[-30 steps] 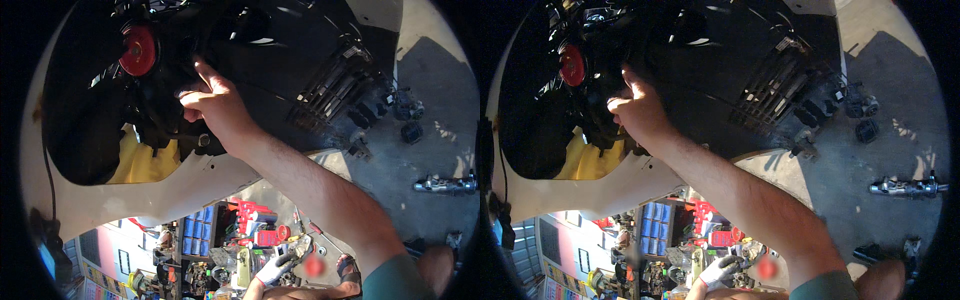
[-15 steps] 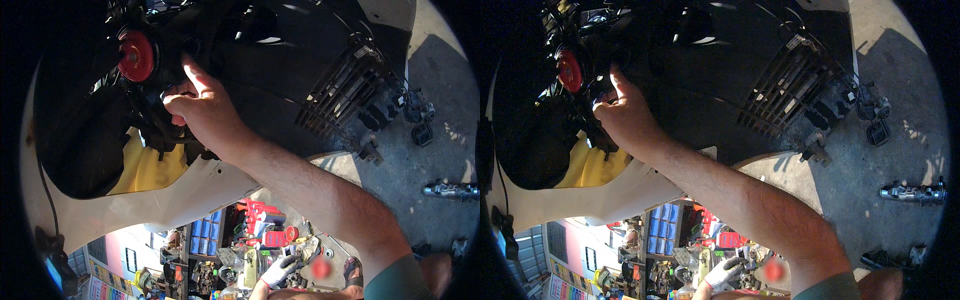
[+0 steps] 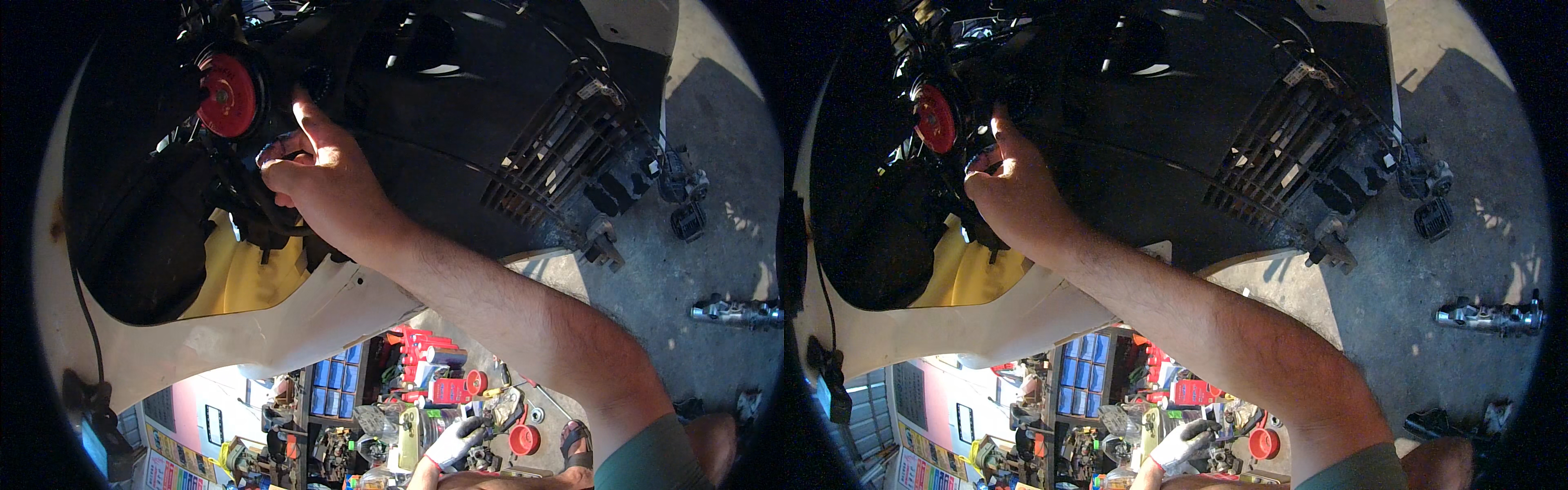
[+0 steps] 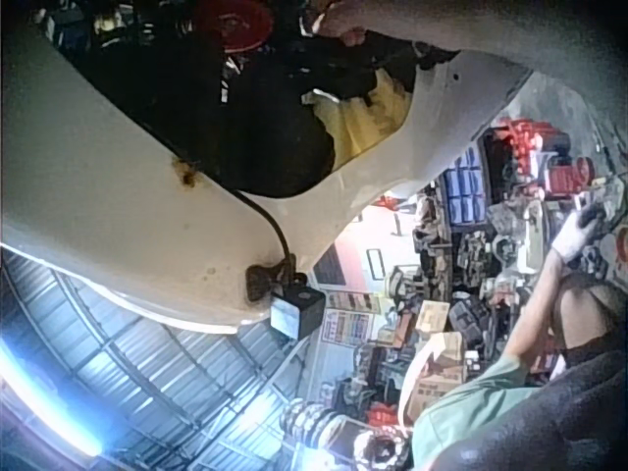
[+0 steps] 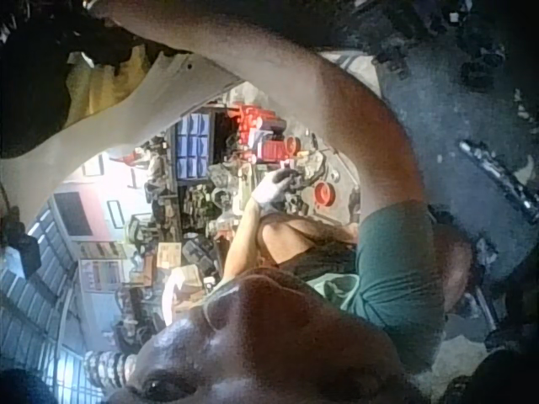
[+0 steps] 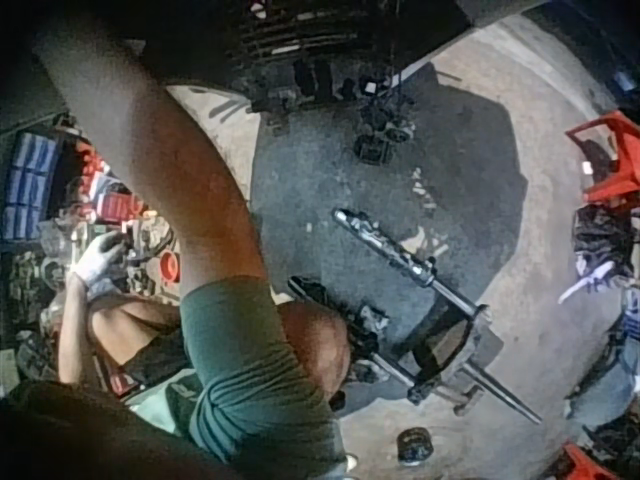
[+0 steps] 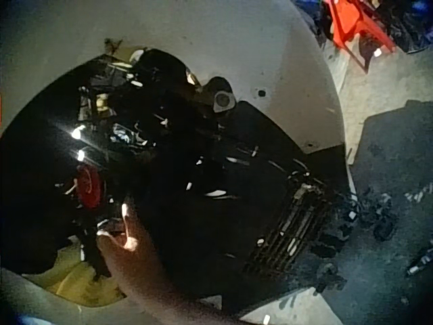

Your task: The person repeatedly picks up small metal parts from a tray and installs them into the engine area of a white motorcycle. They also dip a part into a small container of dark liquid before placing it into the engine.

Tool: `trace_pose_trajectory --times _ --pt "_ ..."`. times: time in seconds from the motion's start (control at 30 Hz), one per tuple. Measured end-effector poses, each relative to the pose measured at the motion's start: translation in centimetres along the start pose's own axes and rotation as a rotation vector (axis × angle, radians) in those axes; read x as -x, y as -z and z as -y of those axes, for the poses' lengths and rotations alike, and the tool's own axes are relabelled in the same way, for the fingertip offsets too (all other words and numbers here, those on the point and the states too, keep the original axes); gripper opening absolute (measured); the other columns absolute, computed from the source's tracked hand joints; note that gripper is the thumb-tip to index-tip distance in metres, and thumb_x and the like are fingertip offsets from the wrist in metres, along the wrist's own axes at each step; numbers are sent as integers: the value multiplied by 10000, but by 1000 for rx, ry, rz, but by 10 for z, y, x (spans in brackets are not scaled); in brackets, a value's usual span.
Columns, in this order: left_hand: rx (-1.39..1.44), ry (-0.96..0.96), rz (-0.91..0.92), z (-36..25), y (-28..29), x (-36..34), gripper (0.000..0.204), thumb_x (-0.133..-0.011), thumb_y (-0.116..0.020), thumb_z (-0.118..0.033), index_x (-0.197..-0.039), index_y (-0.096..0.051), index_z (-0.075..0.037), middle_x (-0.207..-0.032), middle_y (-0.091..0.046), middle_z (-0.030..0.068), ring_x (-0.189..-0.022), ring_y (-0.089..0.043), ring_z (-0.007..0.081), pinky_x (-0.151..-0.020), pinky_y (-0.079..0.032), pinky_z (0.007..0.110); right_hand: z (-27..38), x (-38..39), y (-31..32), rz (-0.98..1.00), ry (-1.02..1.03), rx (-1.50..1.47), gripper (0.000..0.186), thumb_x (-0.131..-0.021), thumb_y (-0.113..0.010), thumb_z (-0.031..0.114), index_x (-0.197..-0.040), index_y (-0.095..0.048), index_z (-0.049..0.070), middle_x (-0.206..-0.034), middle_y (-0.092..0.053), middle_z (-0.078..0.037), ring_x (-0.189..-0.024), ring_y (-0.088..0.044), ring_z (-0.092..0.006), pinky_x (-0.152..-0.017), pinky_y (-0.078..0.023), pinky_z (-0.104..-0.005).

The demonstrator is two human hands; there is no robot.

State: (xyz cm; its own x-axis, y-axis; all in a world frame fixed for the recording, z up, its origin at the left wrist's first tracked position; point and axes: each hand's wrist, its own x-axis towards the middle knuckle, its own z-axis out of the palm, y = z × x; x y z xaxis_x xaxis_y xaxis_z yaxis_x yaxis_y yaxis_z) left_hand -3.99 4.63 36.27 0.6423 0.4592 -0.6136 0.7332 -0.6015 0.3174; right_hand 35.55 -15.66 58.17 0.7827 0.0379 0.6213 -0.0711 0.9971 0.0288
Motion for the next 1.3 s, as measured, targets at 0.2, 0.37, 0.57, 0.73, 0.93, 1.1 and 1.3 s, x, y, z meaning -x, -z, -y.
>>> trace_pose_trajectory --times 0.2,0.37,0.57,0.73,0.93,1.1,1.3 --pt "-24 -4 -22 3 -1 -1 349 -1079 -566 -213 -1384 -600 -46 -1215 -651 46 -1000 -609 104 -844 -568 281 -1 4 6 56 -18 104 937 -897 -624 65 -1658 -80 8 -1087 -619 -96 -893 -626 -116 -800 -580 -276" --pt "-44 -1 -45 2 -1 -3 449 -1044 -601 -331 -1360 -628 -12 -1234 -714 179 -1141 -673 273 -980 -518 375 -6 3 9 -23 -18 54 923 -898 -639 62 -1659 -118 16 -1106 -613 -100 -897 -633 -122 -806 -580 -271" --pt "-46 -13 -47 12 0 -5 455 -1039 -612 -334 -1347 -633 0 -1196 -728 179 -1090 -691 254 -941 -534 365 0 -2 12 -41 25 66 912 -893 -651 60 -1651 -147 -1 -1125 -631 -116 -919 -643 -130 -793 -584 -262" --pt "-29 -22 -50 11 -1 -5 454 -1038 -613 -338 -1339 -637 0 -1192 -728 182 -1077 -693 264 -936 -536 370 5 -5 12 -45 0 92 906 -882 -646 48 -1645 -161 -16 -1128 -644 -126 -910 -645 -126 -782 -583 -256" --pt "-80 -7 -32 -4 1 -1 410 -1048 -604 -305 -1344 -637 -24 -1174 -715 130 -1038 -661 209 -886 -533 331 8 -5 13 -23 50 72 894 -891 -648 74 -1646 -175 -3 -1124 -650 -137 -894 -654 -131 -768 -578 -254" --pt "-79 -13 -49 -1 -1 -1 444 -1041 -607 -343 -1341 -643 -18 -1225 -721 182 -1125 -686 276 -966 -525 380 9 -5 13 -38 27 93 862 -904 -642 95 -1643 -207 7 -1108 -661 -120 -879 -652 -121 -762 -575 -252" --pt "-167 -14 -64 -4 1 0 439 -1045 -602 -335 -1348 -639 -20 -1248 -717 177 -1138 -683 271 -977 -522 377 12 -2 13 -64 12 29 823 -917 -622 109 -1639 -237 15 -1059 -666 -99 -826 -642 -114 -762 -569 -255"
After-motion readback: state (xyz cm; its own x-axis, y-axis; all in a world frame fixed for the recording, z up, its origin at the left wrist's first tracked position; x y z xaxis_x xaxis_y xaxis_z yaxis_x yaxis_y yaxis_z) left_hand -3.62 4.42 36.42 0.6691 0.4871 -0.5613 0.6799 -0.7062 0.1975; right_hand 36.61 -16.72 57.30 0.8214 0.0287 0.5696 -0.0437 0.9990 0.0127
